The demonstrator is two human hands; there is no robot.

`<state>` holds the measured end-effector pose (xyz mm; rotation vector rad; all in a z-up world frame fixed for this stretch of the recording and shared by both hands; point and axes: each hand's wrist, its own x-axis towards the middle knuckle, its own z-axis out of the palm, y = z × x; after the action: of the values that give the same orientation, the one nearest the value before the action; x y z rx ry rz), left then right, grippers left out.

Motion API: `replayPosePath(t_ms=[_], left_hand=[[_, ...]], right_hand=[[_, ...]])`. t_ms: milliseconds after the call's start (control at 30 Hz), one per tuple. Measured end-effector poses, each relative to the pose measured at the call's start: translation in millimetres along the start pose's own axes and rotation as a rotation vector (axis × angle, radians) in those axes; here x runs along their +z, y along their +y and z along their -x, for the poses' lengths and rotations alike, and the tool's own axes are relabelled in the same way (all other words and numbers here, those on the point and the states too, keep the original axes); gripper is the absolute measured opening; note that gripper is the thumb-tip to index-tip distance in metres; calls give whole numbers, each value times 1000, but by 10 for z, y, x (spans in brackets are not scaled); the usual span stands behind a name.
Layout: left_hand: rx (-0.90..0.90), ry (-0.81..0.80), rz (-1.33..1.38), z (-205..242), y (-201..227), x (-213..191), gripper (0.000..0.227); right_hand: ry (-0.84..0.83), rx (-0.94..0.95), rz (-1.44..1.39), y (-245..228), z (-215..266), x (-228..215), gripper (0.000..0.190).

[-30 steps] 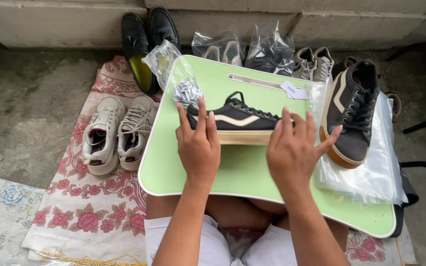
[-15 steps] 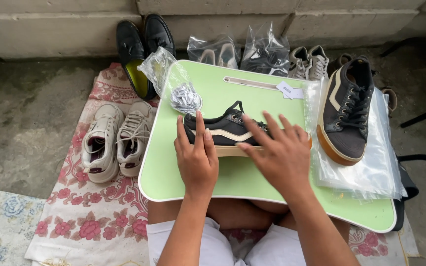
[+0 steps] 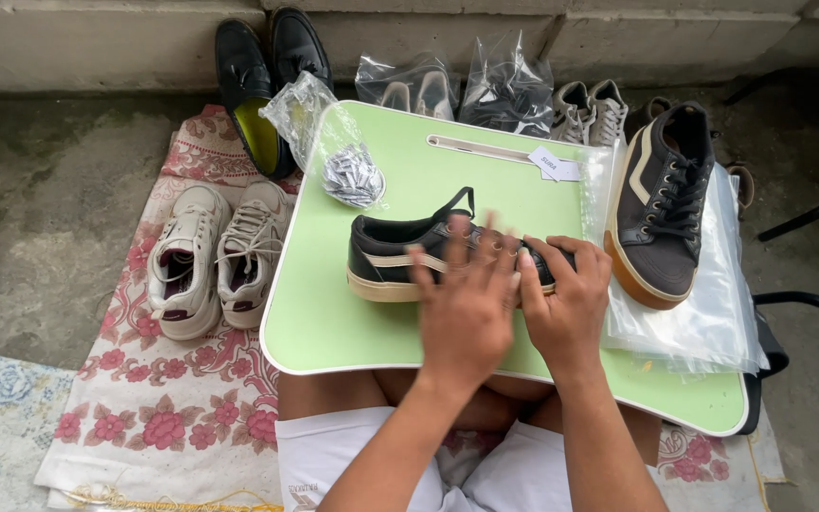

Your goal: The person rubs their hands along the sides and back of a black sneaker, turns it over, and then places it next to a second sneaker on a green table.

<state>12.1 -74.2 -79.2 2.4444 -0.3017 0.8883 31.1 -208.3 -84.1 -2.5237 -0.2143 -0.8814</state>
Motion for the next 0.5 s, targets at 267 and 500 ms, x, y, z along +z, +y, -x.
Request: replayPosePath(t_ms=[267,500], left_hand=[[-195,64,-113,-157,-574,-268,48],[-368,24,255,-166,-906,-363,48]], right_hand=[[-51,36,-52,-28,-93,-54,31],[131,-269,422,-578,-261,6,34]])
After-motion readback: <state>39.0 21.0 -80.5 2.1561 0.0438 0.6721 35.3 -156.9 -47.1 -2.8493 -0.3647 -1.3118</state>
